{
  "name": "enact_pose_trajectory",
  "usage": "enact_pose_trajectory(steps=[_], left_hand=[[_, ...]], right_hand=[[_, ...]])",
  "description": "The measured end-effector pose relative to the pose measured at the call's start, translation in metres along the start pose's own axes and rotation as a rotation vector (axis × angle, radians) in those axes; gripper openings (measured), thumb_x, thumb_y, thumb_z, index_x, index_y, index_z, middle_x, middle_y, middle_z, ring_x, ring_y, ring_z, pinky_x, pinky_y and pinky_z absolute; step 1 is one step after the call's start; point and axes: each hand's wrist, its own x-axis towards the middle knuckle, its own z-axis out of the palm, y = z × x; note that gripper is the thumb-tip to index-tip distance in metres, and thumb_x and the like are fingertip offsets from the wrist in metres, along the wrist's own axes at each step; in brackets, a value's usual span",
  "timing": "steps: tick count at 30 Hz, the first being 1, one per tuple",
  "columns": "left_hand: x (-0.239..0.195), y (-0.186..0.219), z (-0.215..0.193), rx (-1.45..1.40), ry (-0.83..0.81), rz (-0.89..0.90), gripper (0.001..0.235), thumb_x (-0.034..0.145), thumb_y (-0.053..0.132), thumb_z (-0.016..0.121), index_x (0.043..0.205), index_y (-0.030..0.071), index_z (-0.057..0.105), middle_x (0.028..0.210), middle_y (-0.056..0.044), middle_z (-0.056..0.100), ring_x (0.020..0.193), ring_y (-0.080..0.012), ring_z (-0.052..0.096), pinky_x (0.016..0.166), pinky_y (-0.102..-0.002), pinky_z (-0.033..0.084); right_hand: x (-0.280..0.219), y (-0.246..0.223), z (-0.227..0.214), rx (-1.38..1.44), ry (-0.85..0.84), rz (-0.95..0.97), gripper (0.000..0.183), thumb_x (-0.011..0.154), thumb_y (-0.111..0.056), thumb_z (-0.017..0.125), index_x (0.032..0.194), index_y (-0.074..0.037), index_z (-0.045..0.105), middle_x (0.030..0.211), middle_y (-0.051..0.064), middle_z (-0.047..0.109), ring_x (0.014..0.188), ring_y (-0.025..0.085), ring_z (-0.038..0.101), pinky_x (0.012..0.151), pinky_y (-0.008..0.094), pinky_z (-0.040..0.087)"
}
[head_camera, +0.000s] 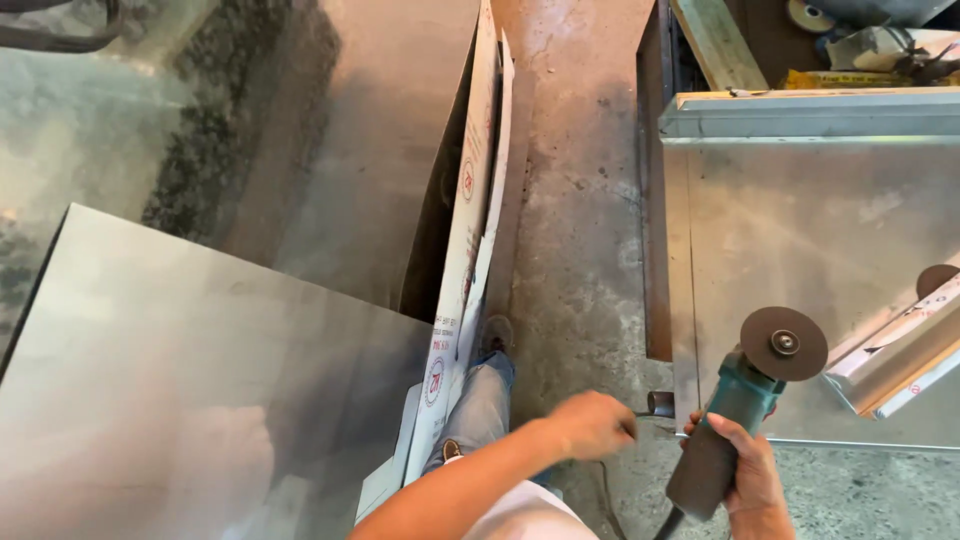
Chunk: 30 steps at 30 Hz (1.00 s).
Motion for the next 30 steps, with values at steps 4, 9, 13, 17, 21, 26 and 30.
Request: enact_pose_trajectory(steps=[4, 9, 13, 17, 21, 26, 30], left_hand=[[-0.042, -0.039, -0.051, -0.03, 0.358, -0.239, 0.023, 0.081, 0.031, 0.075, 0.098, 0.015, 0.079, 0.101, -0.011, 0.076, 0.096, -0.0316, 0.072, 0.085, -0.042, 0.058], [-0.093, -0.123, -0.072, 0.103, 0.636, -0.555, 0.034, 0.085, 0.043, 0.076, 0.09, 0.009, 0.077, 0.096, -0.016, 0.073, 0.094, -0.0373, 0.069, 0.083, -0.047, 0.056], [-0.132, -0.176, -0.057, -0.003, 0.714, -0.791, 0.022, 0.088, 0.033, 0.068, 0.1, 0.019, 0.081, 0.1, -0.015, 0.076, 0.097, -0.0368, 0.071, 0.087, -0.045, 0.057], [-0.16, -0.204, -0.035, -0.051, 0.747, -0.869, 0.021, 0.087, 0.028, 0.069, 0.1, 0.026, 0.084, 0.105, -0.011, 0.077, 0.097, -0.0337, 0.074, 0.087, -0.043, 0.059], [-0.174, -0.196, -0.029, -0.104, 0.684, -0.973, 0.024, 0.082, 0.036, 0.076, 0.101, 0.023, 0.083, 0.103, -0.012, 0.078, 0.098, -0.032, 0.075, 0.089, -0.042, 0.059], [-0.184, -0.221, -0.005, -0.143, 0.674, -1.041, 0.037, 0.083, 0.046, 0.076, 0.106, 0.018, 0.081, 0.109, -0.018, 0.076, 0.104, -0.0357, 0.072, 0.093, -0.045, 0.058], [-0.192, -0.239, 0.012, -0.199, 0.649, -1.069, 0.034, 0.083, 0.044, 0.076, 0.104, 0.018, 0.082, 0.111, -0.017, 0.075, 0.106, -0.0352, 0.072, 0.094, -0.044, 0.057]], right_hand=[[-0.009, -0.014, -0.016, -0.078, 0.084, -0.005, 0.04, 0.083, -0.026, 0.073, 0.111, 0.002, 0.065, 0.094, 0.014, 0.07, 0.079, 0.026, 0.069, 0.07, 0.041, 0.058], [-0.011, -0.022, -0.031, -0.115, 0.122, 0.078, 0.044, 0.083, -0.029, 0.073, 0.111, 0.005, 0.066, 0.091, 0.015, 0.069, 0.079, 0.028, 0.068, 0.07, 0.042, 0.056], [-0.008, -0.016, -0.038, -0.156, 0.152, 0.114, 0.044, 0.084, -0.028, 0.072, 0.112, 0.005, 0.066, 0.092, 0.017, 0.07, 0.082, 0.029, 0.068, 0.074, 0.042, 0.056], [-0.01, -0.015, -0.037, -0.123, 0.145, 0.065, 0.045, 0.084, -0.025, 0.072, 0.116, 0.005, 0.062, 0.1, 0.014, 0.07, 0.09, 0.026, 0.069, 0.08, 0.043, 0.058], [-0.011, -0.016, -0.037, -0.146, 0.139, 0.06, 0.046, 0.084, -0.023, 0.072, 0.119, 0.005, 0.06, 0.102, 0.015, 0.068, 0.091, 0.027, 0.069, 0.08, 0.045, 0.057], [-0.01, -0.017, -0.04, -0.186, 0.104, 0.087, 0.047, 0.083, -0.027, 0.073, 0.115, 0.006, 0.064, 0.096, 0.018, 0.07, 0.085, 0.029, 0.069, 0.075, 0.043, 0.057], [-0.016, -0.017, -0.032, -0.186, 0.114, 0.095, 0.047, 0.083, -0.028, 0.073, 0.113, 0.007, 0.065, 0.094, 0.018, 0.07, 0.083, 0.029, 0.069, 0.073, 0.042, 0.057]])
